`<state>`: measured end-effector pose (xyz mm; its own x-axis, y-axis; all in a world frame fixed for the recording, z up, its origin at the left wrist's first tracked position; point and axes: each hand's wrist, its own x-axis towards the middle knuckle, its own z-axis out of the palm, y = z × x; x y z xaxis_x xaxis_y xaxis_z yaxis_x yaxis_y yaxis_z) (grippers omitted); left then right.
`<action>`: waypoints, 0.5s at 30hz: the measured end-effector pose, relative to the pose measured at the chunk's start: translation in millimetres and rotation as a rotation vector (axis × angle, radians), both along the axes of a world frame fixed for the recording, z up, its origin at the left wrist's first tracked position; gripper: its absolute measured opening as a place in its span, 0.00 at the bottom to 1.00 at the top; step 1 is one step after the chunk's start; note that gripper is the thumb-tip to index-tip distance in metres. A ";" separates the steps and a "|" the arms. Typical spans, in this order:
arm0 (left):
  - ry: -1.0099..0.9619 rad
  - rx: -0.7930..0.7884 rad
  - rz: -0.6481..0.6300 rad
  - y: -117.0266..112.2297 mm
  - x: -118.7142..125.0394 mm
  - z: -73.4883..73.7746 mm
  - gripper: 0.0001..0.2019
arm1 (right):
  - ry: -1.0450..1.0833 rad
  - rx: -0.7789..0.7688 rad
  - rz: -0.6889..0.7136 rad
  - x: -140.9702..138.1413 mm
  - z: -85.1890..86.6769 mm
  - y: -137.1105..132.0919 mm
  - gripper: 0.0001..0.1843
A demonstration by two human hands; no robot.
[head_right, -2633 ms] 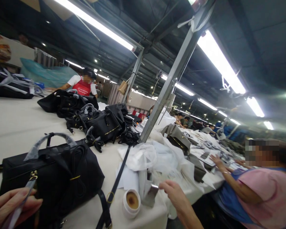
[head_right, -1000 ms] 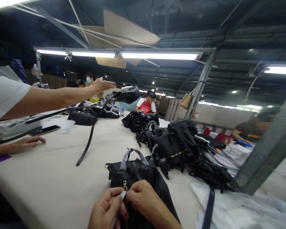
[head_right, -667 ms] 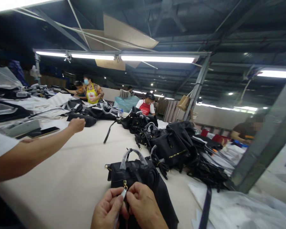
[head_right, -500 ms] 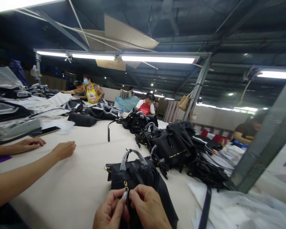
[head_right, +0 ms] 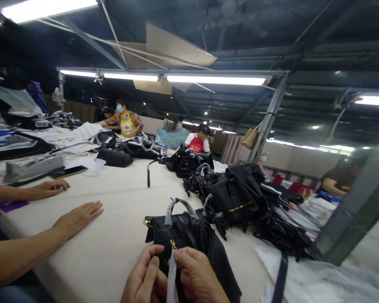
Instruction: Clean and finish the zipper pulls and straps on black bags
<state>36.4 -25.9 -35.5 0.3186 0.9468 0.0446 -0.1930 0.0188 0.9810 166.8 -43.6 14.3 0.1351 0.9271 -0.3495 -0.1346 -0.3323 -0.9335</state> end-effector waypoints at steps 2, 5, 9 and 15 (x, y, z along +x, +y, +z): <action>0.029 -0.038 -0.053 3.8 -8.5 5.5 0.31 | 0.003 0.001 0.025 2.1 -1.7 1.0 0.20; 0.171 0.023 -0.098 8.9 -14.5 13.9 0.26 | -0.033 0.008 0.035 1.8 -0.3 1.8 0.20; 0.273 0.079 -0.092 10.3 -7.9 16.5 0.17 | -0.141 0.033 0.007 -3.3 5.5 0.8 0.22; 0.511 0.579 0.197 5.7 -2.1 -0.8 0.14 | -0.270 0.107 -0.073 -7.2 3.4 0.2 0.19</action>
<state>34.3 -20.2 -36.2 0.2616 0.8589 0.4403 0.3372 -0.5088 0.7921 159.6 -43.4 17.7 0.2776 0.9412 -0.1925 0.1038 -0.2286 -0.9680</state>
